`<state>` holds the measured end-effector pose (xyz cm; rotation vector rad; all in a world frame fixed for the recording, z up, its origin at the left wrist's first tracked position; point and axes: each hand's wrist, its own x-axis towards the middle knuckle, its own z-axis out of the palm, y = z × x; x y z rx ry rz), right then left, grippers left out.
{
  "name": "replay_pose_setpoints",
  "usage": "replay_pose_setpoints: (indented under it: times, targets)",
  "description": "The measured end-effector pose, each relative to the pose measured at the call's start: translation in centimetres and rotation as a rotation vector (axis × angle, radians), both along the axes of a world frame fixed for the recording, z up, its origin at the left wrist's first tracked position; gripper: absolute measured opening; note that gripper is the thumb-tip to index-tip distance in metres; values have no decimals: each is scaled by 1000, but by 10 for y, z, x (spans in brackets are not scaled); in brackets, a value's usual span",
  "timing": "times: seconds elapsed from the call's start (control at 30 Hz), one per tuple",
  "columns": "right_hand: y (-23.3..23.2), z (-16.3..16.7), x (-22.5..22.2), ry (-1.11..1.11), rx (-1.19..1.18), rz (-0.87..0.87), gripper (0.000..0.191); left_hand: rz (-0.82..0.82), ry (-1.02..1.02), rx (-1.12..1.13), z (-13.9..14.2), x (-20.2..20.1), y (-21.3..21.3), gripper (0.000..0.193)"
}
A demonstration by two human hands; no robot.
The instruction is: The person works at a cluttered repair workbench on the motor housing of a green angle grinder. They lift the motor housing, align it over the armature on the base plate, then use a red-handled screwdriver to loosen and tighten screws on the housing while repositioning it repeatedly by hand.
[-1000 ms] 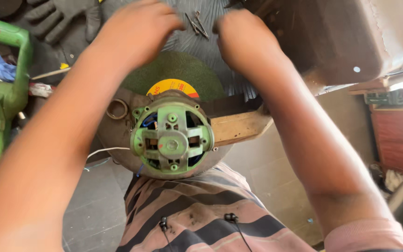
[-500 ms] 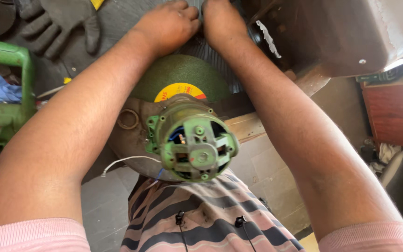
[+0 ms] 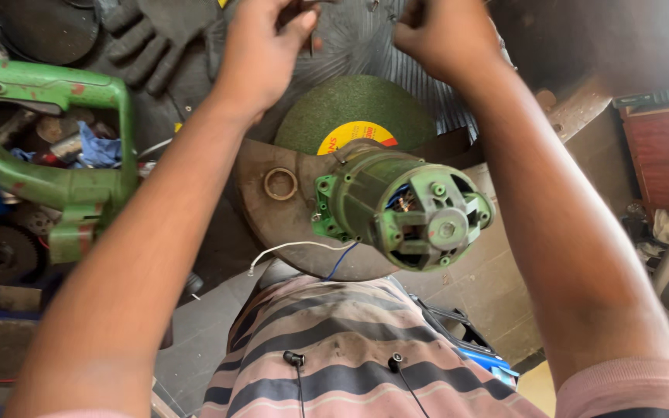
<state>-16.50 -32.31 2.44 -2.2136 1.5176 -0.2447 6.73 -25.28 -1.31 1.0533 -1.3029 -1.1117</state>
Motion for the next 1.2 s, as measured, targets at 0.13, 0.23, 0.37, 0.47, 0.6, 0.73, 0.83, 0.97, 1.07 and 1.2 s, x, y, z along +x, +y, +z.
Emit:
replay_pose_setpoints:
  times: [0.13, 0.23, 0.37, 0.47, 0.6, 0.73, 0.83, 0.97, 1.07, 1.2]
  targets:
    - [63, 42, -39, -656, 166, -176, 39, -164, 834, 359, -1, 28, 63, 32]
    - [122, 54, -59, -918, 157, -359, 49, -82, 911, 500, -11, 37, 89, 31]
    - [185, 45, -76, -1046, 96, -532, 41, 135, 709, 513, -20, 61, 84, 24]
    - [215, 29, -86, -1158, 13, -520, 34, 270, 482, 394, -16, 83, 72, 18]
    - [239, 6, -89, -1061, -117, -610, 26, 490, -449, 24, -4, 81, 64, 15]
    - [256, -1, -80, -926, -187, -660, 23, 538, -1154, 9, 5, 61, 58, 16]
    - [275, 3, -74, -789, -275, -556, 21, 498, -1335, 88, 12, 56, 55, 12]
    - [292, -4, -71, -782, -313, -533, 23, 491, -1230, 77, 20, 53, 53, 9]
    - [298, -17, -71, -1085, -202, -609, 32, 528, -1305, 24, 25, 45, 54, 15]
    - [302, -30, -77, -1010, -277, -639, 15, 496, -1283, -42, 30, 34, 57, 17]
